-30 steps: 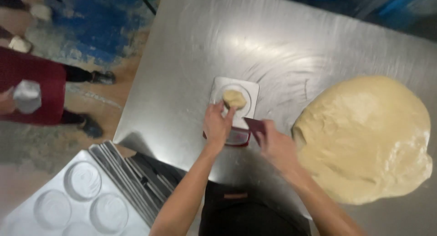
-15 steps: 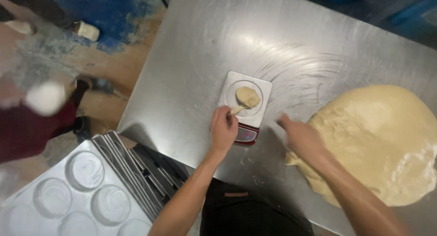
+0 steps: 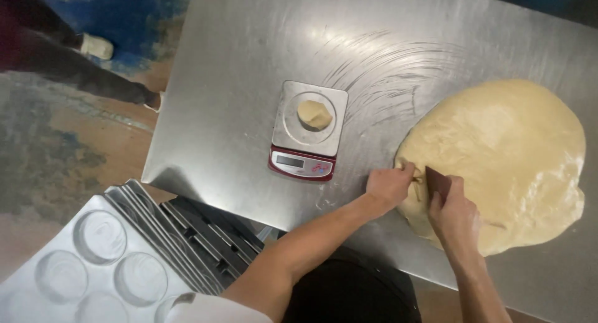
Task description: Kneading a large mass of dough on a stainless steel table, then using a bench scraper to cut and portion pieces, weighing each on a digital scale.
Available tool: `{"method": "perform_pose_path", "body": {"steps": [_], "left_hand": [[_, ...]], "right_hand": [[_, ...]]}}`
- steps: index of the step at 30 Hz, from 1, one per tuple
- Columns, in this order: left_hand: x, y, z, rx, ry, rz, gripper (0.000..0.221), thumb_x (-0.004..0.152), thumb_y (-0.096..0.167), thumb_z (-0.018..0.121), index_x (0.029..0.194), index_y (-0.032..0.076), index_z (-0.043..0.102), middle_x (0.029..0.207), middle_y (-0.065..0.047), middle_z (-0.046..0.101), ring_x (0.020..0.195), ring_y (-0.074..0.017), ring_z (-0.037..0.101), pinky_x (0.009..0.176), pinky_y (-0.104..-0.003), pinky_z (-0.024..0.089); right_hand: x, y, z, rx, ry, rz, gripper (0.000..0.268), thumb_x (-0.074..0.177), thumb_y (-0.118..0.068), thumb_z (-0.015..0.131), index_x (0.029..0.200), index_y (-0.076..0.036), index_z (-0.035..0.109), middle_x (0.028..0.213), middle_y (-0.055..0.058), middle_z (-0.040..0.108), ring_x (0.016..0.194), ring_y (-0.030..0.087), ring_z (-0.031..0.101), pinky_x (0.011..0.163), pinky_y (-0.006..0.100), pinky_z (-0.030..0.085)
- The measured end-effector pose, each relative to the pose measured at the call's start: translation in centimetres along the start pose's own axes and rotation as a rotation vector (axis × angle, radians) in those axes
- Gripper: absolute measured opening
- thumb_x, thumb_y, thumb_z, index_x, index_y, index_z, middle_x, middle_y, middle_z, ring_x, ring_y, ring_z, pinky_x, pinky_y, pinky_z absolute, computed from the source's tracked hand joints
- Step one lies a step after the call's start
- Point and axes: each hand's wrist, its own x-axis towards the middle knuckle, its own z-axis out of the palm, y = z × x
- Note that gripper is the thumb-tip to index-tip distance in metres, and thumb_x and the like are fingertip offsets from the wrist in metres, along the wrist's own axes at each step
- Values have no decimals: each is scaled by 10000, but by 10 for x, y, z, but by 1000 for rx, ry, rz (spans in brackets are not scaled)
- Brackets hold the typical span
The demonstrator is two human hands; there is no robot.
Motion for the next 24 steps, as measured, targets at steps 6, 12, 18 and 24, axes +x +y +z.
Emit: {"method": "perform_pose_path", "body": {"steps": [6,12,18,24], "left_hand": [[-56,-30,-110,-213,253,-140,313,913,295,639,1135,85,706,955,-166,748,866,-371,733,739,-493,575],[-65,-118,-156,-312,928,-359,344,886,281,780,1095,30,674,1021,-149,655,903,-358,671,766,-457,542],[-70,-124,-146,-112,949,-272,145,831,154,746,970,116,732,971,-63,674,955,-317,653,780,-435,551],[-80,-133,-134,-90,881,-240,177,852,116,702,1025,94,669,978,-86,654,963,-327,620,785,-453,546]], "right_hand": [[5,-10,-32,101,-12,-67,389,961,-265,653,1285,-65,574,1019,267,743,918,444,743,792,504,588],[24,-119,-11,215,-77,-392,381,942,-264,662,1252,-78,541,899,247,735,784,450,717,677,514,568],[55,-238,26,61,-108,-743,285,953,-129,579,1207,-54,474,739,204,702,684,422,706,575,525,533],[46,-234,4,-119,-345,-690,476,881,-1,541,1337,-49,415,754,211,709,681,391,722,567,496,577]]}}
